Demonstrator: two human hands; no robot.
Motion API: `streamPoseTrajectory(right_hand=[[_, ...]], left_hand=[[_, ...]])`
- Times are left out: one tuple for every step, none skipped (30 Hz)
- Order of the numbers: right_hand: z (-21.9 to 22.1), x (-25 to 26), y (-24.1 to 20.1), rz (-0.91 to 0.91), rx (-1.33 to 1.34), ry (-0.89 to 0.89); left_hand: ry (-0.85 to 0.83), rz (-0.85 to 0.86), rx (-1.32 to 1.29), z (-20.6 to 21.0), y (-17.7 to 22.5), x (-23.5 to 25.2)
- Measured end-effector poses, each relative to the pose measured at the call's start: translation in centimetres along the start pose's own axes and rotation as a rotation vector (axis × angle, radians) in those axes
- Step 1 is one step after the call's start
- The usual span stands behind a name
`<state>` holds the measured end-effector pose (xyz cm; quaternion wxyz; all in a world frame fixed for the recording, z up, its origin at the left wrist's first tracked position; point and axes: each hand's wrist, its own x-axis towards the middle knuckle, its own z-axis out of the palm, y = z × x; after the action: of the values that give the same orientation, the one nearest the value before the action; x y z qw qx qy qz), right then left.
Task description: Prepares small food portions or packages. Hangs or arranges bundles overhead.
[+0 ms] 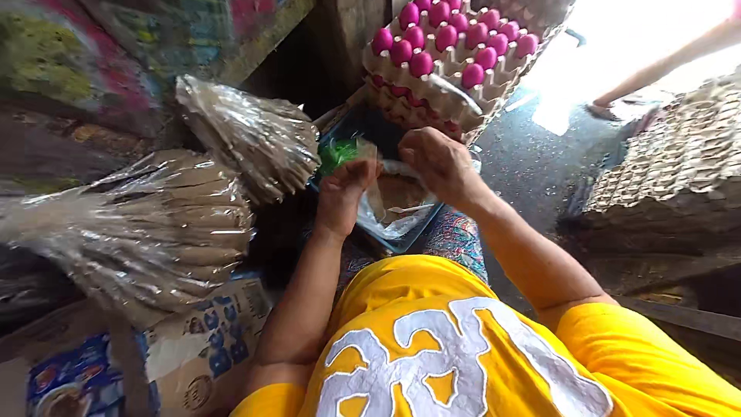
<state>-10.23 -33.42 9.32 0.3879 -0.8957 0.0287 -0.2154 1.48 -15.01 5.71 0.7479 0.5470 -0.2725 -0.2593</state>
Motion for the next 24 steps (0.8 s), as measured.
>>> streamPoseTrajectory(right_hand=[[0.4,-0.9,1.7,0.073,-0.096,-0.075],[1.0,-1.9,3.5,0.164,-0.188,-0.188],[1.8,-2.9,5.3,0.259,-0.259,-0.311],[2.7,-3.9,6.7,0.342,-0.320,-0.422],[3.6,-4.9,7.8,0.398,-0.373,-0.500],[4.4,-5.7,8.5,0.437,-0.418,-0.555],[5.1,-6.2,9.0,0.466,-0.462,-0.599],[5.7,-6.6,9.2,0.486,-0.493,-0.632],[6.2,-6.8,9.3,0.490,-0.512,-0.656],[6.6,-6.9,9.6,0.481,-0.527,-0.667],[6.9,-7.0,9.8,0.473,-0.540,-0.675],[7.1,-6.9,10.0,0.469,-0.552,-0.680],[7.3,-6.8,10.2,0.473,-0.561,-0.685],[7.4,-6.7,10.4,0.482,-0.563,-0.688],[7.5,-6.6,10.6,0.487,-0.565,-0.685],[7.6,-6.5,10.8,0.492,-0.571,-0.689],[7.7,-6.3,10.9,0.499,-0.579,-0.702],[7.7,-6.0,10.8,0.511,-0.585,-0.722],[7.8,-5.8,10.7,0.524,-0.591,-0.747],[7.9,-5.6,10.5,0.534,-0.604,-0.774],[8.0,-5.4,10.5,0.541,-0.617,-0.794],[8.0,-5.3,10.5,0.541,-0.621,-0.804],[8.1,-5.3,10.5,0.539,-0.621,-0.811],[8.0,-5.2,10.5,0.535,-0.617,-0.812]], left_hand=[[0.021,0.032,0.020,-0.5,0.1,0.3],[0.038,0.066,0.044,-1.0,0.2,0.5],[0.060,0.101,0.070,-1.4,0.5,0.8],[0.074,0.140,0.107,-1.7,0.8,1.1],[0.085,0.178,0.151,-2.0,1.0,1.3],[0.096,0.222,0.198,-2.3,1.2,1.6],[0.104,0.265,0.250,-2.6,1.2,1.9],[0.115,0.306,0.302,-3.0,1.1,2.1],[0.126,0.343,0.354,-3.4,0.8,2.3],[0.135,0.369,0.400,-3.8,0.3,2.5],[0.142,0.380,0.433,-4.2,-0.4,2.7],[0.144,0.371,0.460,-4.6,-1.2,2.8],[0.143,0.350,0.485,-4.9,-2.1,2.7],[0.141,0.316,0.505,-5.1,-3.0,2.6],[0.133,0.279,0.526,-5.3,-3.9,2.5],[0.122,0.251,0.547,-5.4,-4.9,2.2],[0.108,0.229,0.561,-5.4,-5.8,2.0],[0.093,0.212,0.569,-5.3,-6.5,1.6],[0.078,0.193,0.573,-5.2,-7.1,1.3],[0.065,0.180,0.566,-4.9,-7.7,1.0],[0.055,0.167,0.551,-4.7,-8.1,0.8],[0.049,0.157,0.539,-4.5,-8.3,0.6],[0.045,0.154,0.528,-4.3,-8.4,0.5],[0.043,0.158,0.522,-4.2,-8.4,0.5]])
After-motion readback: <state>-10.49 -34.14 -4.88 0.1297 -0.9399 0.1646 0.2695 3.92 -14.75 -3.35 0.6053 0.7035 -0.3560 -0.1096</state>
